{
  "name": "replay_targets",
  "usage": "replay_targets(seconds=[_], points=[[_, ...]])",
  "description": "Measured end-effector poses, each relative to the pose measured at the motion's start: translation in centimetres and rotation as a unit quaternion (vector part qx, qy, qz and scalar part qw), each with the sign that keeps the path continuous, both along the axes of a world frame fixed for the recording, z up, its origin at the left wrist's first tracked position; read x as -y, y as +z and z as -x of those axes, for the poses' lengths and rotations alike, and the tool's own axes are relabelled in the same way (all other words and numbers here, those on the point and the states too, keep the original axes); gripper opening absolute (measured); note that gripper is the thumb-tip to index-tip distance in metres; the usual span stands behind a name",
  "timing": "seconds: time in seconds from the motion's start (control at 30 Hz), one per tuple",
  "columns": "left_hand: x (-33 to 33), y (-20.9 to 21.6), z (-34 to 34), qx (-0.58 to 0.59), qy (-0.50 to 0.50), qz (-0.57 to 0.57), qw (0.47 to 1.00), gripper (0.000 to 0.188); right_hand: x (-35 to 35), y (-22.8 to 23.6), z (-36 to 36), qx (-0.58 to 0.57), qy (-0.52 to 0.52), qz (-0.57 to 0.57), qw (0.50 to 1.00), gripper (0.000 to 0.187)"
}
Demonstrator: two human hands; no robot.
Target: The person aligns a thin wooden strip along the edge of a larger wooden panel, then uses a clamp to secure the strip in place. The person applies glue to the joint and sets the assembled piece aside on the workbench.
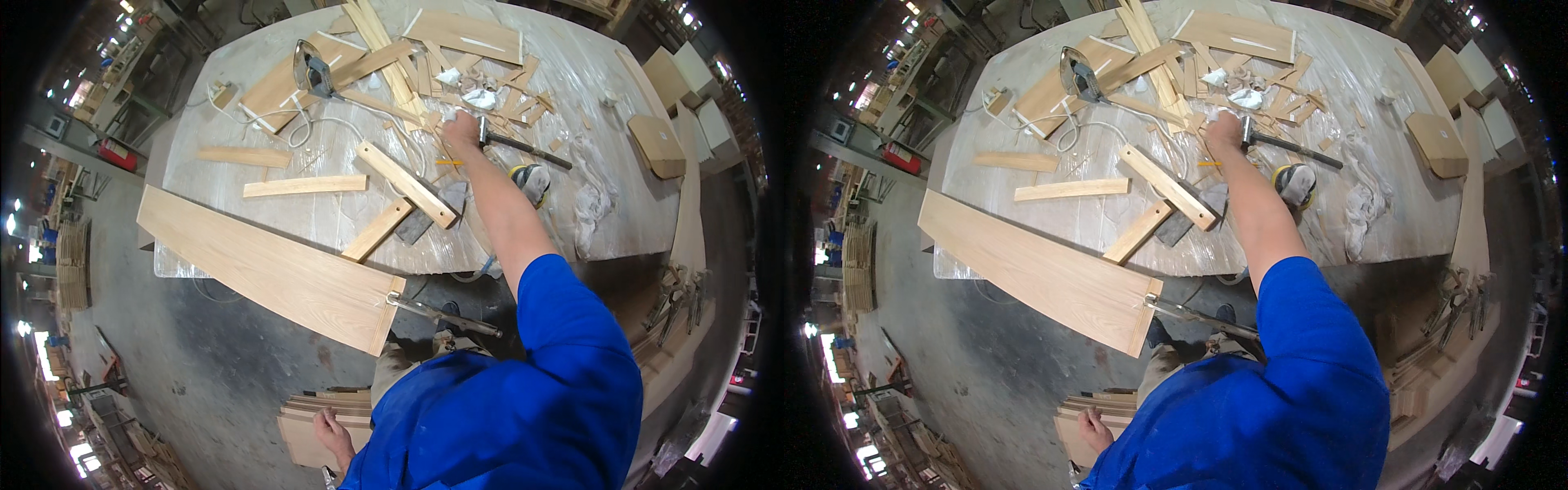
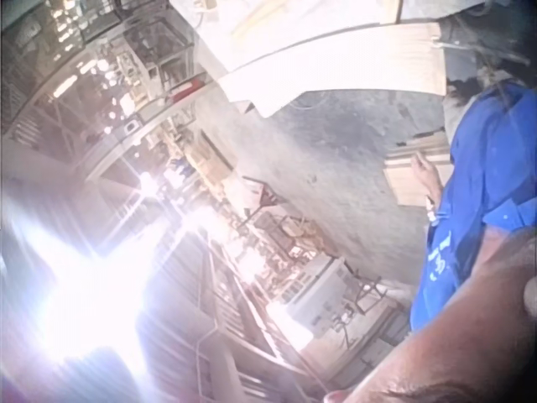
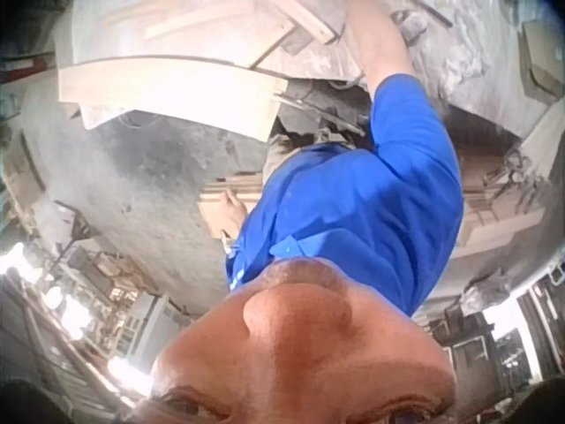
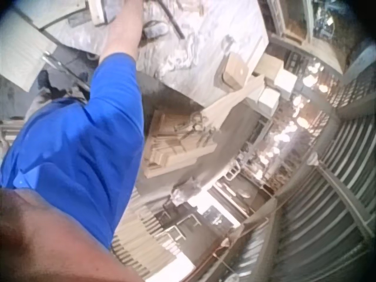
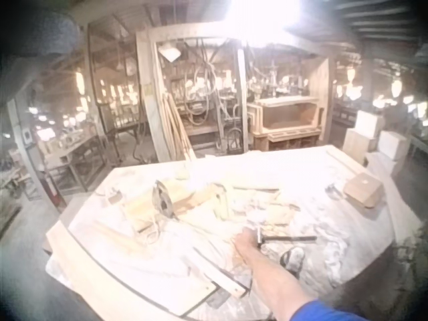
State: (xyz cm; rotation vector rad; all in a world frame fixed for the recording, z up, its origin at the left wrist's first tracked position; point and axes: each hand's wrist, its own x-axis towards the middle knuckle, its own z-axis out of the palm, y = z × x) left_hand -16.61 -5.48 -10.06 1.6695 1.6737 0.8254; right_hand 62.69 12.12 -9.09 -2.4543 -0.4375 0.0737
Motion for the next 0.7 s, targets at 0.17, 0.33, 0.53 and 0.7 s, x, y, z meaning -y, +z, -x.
replay_targets(seconds=[0.17, 0.33, 0.53, 0.7], points=[[-4.2, 0.6, 0.3, -0.094, -0.08, 0.0, 0.992, 0.038, 1.1, -3.5, -3.7, 0.117, 0.007, 0.019, 0.993, 0.027], [-4.9, 4.9, -0.2, -0.12, -0.047, 0.037, 0.991, 0.042, -0.6, -3.3, -2.2, 0.065, 0.007, 0.046, 0.997, 0.029], [-5.6, 5.1, -0.2, -0.105, -0.053, 0.022, 0.993, 0.037, 0.5, -3.5, -4.2, 0.049, 0.003, 0.029, 0.998, 0.041], [-5.1, 2.8, 0.5, -0.076, -0.052, 0.037, 0.995, 0.036, 0.8, -1.7, -3.0, 0.089, 0.016, 0.068, 0.994, 0.049]])
